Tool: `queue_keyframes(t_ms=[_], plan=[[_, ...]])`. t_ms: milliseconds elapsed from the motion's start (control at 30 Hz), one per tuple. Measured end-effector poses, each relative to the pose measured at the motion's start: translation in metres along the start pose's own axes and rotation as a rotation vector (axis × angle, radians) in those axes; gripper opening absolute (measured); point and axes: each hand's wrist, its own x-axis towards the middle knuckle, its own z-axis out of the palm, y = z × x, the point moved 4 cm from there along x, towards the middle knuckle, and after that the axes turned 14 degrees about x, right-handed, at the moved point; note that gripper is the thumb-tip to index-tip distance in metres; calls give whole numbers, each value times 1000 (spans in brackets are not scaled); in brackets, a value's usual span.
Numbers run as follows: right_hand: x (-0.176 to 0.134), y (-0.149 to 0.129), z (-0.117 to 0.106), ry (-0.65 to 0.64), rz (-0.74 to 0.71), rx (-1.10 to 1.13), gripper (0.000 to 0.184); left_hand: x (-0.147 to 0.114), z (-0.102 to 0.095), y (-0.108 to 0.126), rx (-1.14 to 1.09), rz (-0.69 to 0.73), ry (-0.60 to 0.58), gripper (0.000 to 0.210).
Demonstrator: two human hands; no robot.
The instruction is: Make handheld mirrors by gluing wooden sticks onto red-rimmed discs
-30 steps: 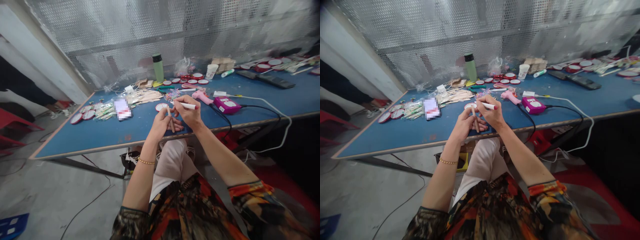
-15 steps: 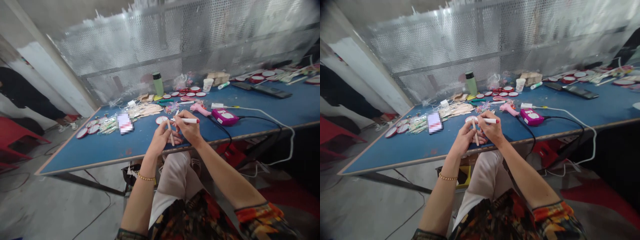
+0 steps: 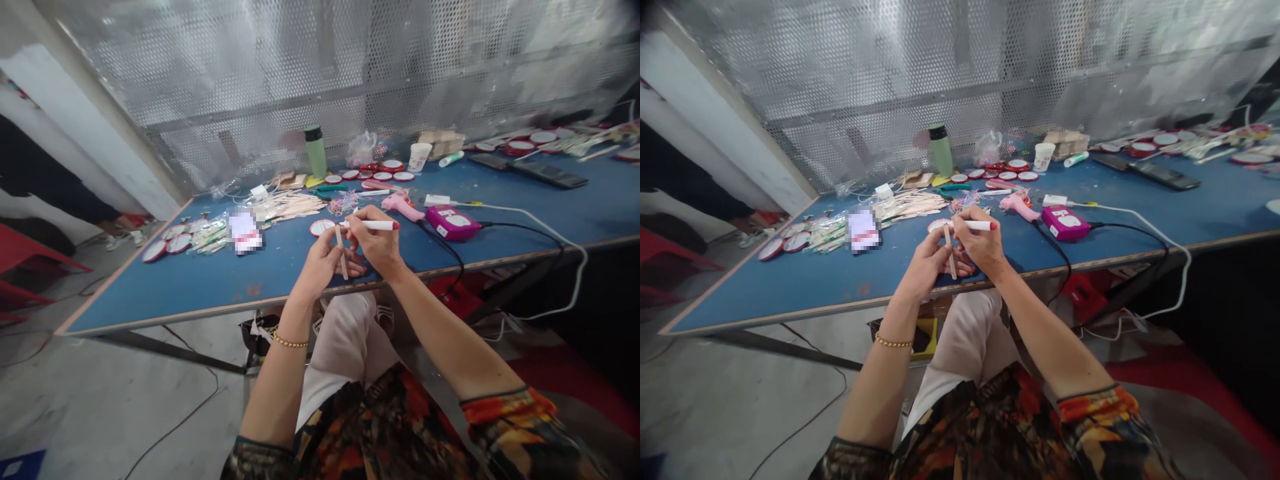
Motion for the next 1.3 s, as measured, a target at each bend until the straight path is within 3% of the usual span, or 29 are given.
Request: queue_keyframes(t_ms=[900,1133,1200,1233,1300], plan=[[-3,5,1,-27,-9,-35,17,1,-1,-2,19,-2,16,40],[14,-14,5,80,-95,16,15,-2,0,1,-2,-2,-16,37],[-8,-20,-5,83,-94,48,17,-3,1,3,-9,2,-11,37],[-37,-21,-16,79,-71,69,20,-4,1,3,-8,3,-6,36],[-134,-24,-47,-11,-73,118,24,-5,1,4,-5,1,4,35]])
